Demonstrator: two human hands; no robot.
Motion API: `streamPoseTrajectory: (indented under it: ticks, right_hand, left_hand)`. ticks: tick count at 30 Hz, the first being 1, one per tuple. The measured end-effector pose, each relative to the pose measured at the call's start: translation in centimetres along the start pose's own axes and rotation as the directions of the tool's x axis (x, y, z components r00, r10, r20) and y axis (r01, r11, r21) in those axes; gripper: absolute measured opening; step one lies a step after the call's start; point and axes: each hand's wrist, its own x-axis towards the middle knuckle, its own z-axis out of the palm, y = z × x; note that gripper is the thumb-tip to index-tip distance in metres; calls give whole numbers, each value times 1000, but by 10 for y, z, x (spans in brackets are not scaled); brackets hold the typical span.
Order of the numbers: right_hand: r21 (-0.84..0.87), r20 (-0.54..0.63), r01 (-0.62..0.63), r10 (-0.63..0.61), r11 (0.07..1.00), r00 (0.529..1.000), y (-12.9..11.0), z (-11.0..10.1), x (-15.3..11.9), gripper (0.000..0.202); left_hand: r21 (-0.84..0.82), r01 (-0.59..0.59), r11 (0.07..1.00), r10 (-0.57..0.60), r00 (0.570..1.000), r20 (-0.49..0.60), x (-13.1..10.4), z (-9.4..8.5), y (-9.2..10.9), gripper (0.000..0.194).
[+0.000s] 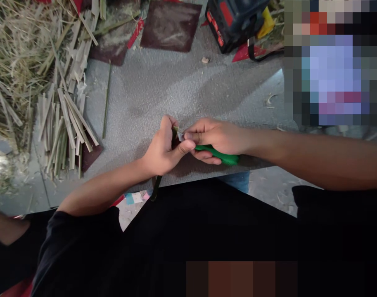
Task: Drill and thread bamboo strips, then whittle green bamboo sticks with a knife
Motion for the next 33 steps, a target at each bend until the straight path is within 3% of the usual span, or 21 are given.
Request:
streamPoseTrajectory:
  ticks: [9,14,19,28,33]
  right_hand:
    - [76,-9,-77,78,994,997,-2,0,-1,39]
    - [14,-60,-39,40,999,997,-6,6,-3,40]
    - [-30,-113,32,-35,999,993,-10,9,-6,36]
    - [31,32,-1,0,1000,1000,16,-7,15,51]
    - [32,-38,-33,34,999,999,11,-3,12,46]
  left_hand:
    - [37,-22,999,22,1000,-3,-6,5,-5,46]
    - [27,-48,998,49,999,-22,-6,7,-4,40]
    - [55,6,998,-2,997,-72,-6,8,-5,36]
    - [13,-30,999,30,999,19,-3,3,1,35]
    - [50,-31,998,31,999,-7,-7,6,-3,35]
